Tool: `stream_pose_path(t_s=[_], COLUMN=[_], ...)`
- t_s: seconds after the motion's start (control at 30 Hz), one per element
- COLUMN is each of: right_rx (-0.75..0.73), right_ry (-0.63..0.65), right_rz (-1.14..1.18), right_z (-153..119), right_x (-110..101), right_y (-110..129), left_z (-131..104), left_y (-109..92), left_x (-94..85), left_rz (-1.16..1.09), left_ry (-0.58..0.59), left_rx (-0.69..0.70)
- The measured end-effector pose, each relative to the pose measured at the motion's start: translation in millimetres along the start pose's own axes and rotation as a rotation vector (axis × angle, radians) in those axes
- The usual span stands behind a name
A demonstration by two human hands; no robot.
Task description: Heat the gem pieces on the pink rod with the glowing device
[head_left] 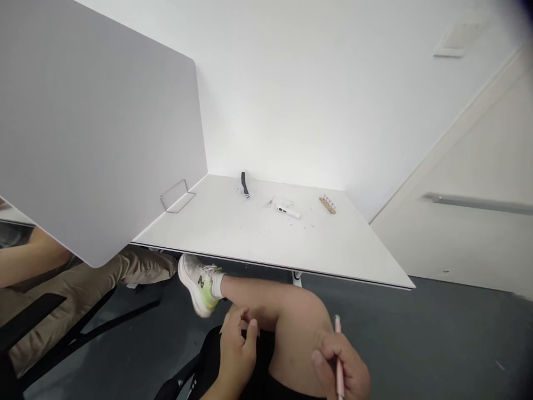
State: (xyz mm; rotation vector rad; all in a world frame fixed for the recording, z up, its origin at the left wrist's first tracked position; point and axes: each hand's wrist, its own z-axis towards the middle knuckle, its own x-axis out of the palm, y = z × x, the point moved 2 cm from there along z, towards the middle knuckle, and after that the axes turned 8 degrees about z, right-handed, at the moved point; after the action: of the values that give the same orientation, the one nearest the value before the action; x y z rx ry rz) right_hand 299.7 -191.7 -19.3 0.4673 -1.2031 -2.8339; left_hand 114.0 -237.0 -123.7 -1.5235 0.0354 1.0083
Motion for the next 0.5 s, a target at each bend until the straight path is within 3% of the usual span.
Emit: stream_pose_path(t_s=[0.07, 0.2, 0.37, 0.5], right_rx=[-0.059, -0.157, -0.230, -0.277], right_ry=[0.030, 0.062, 0.166, 0.372], right_rz=[-0.072, -0.094, -0.260, -0.393], right_z=[24, 65, 101, 138], right_x=[-5, -12, -5, 17], right_y=[7, 3, -34, -74], left_z=[12, 35, 63, 94], left_y=[4, 9, 21, 30], left_x=[-3.1, 10.2, 45.8, 66.9], left_rz=[0.087, 0.257, 0.493, 0.513], left_ry=[0.017, 0.196, 0.344, 0.469], left_rx=[0.045, 0.054, 0.054, -0.015])
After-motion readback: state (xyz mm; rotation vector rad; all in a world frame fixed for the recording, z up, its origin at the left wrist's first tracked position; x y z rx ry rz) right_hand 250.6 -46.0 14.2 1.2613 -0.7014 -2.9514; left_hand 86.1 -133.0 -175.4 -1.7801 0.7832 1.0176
